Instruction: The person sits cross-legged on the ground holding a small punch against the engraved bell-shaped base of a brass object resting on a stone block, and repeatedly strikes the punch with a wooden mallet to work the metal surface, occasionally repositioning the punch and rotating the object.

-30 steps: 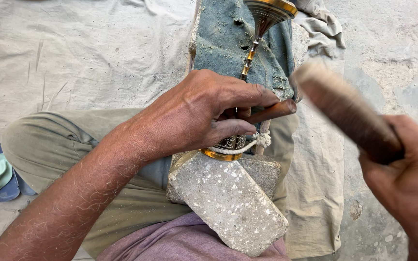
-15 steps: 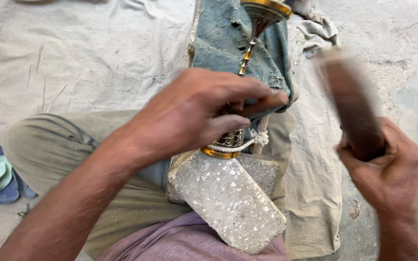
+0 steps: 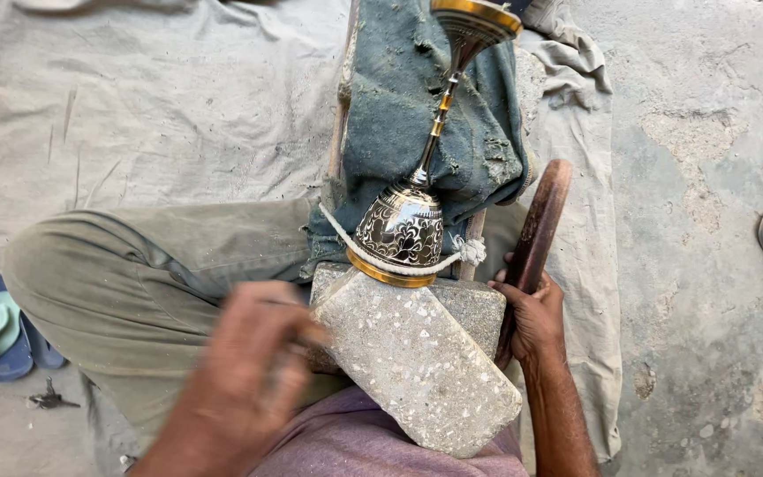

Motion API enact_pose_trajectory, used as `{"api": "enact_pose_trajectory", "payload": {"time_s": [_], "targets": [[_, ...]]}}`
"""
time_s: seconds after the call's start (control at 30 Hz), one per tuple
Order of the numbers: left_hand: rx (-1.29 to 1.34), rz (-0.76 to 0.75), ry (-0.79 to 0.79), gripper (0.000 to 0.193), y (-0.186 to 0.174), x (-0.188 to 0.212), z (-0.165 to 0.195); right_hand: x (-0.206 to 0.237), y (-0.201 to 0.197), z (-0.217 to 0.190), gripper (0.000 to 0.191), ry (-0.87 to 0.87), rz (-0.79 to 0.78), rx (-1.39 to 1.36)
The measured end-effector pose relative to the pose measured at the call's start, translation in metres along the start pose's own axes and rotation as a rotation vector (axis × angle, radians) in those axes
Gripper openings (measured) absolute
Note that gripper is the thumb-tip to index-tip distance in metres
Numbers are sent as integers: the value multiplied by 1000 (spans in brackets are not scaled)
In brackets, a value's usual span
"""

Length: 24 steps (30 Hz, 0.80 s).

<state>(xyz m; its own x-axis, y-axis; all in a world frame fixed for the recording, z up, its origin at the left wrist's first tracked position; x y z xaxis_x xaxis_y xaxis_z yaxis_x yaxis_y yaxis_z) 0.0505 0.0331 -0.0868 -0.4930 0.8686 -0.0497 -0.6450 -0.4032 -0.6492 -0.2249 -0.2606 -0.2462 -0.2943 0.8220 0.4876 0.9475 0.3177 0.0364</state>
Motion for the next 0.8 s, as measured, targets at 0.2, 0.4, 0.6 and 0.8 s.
{"api": "enact_pose_trajectory", "payload": {"time_s": [0.2,0.4,0.6,0.8], "targets": [[-488,-31,-405,34,-31,62,-93,14,-4,-2,43,39,-8,-32],[-725,206,-127,35,-53,48,-32,23,-4,-2,43,27,-14,-43],[331,185,-214,32,-7,-29,13,3,-23,10,45,5,-27,-52],[354,127,-39,45,39,-115,56,-33,-41,21,48,59,-48,-143]]}}
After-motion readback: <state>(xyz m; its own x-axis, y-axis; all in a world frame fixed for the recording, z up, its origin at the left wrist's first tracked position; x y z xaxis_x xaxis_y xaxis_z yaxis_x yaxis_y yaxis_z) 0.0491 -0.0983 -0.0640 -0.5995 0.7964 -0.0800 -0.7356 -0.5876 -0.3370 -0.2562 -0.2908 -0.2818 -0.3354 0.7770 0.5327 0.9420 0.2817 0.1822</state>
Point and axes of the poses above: each hand's wrist, its own x-axis away from the middle knuckle, its own y-axis out of the palm, z = x × y, the point moved 8 cm from there along -x, towards the middle knuckle, and after that the axes turned 14 degrees about -x, right-handed, at the moved point
